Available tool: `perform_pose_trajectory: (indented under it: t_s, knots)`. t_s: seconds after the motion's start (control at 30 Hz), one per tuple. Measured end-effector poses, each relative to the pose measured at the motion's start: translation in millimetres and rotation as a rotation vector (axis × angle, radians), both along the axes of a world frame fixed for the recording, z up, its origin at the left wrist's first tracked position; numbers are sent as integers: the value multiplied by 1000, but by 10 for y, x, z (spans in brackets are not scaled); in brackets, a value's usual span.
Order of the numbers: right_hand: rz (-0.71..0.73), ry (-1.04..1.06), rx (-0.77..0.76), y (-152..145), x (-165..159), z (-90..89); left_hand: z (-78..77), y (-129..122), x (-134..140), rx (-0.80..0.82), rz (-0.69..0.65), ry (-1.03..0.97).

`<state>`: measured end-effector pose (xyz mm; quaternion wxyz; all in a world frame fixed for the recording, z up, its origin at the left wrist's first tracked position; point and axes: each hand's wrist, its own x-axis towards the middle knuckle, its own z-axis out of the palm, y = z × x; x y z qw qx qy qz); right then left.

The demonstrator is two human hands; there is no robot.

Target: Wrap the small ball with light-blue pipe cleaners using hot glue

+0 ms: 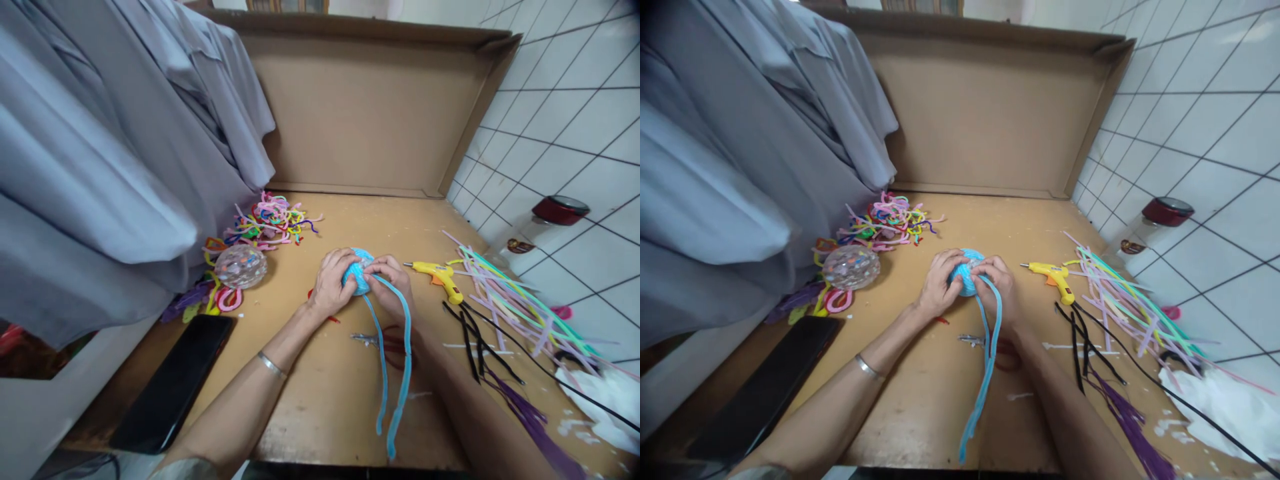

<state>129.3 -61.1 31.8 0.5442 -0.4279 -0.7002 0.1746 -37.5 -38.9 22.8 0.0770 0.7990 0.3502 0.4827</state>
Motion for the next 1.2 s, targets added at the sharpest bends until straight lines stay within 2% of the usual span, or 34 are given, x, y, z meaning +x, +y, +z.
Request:
perform_pose_trajectory:
  t_s: [0.13,0.4,0.57,0.77,0.87,1.07,1.2]
  knots:
    - [2,40,-10,27,8,4,-3,-6,-12,-36,-11,-25]
    - [-4,55,-17,44,29,7,-29,-10,-43,-5,-51,-7]
    - [1,64,-36,46,25,-6,-42,-37,-16,-3,-28,68]
    - [-5,57,-42,32,13,-15,-173,-26,51,-7,51,77]
    - [-5,67,-39,30,4,-5,-198,-1,59,-33,23,23]
    - [-5,108,-46,3,-20,37,-119,14,42,-59,-52,-40]
    - [-16,116,-65,-22,-27,78,-120,23,46,-63,-87,-81]
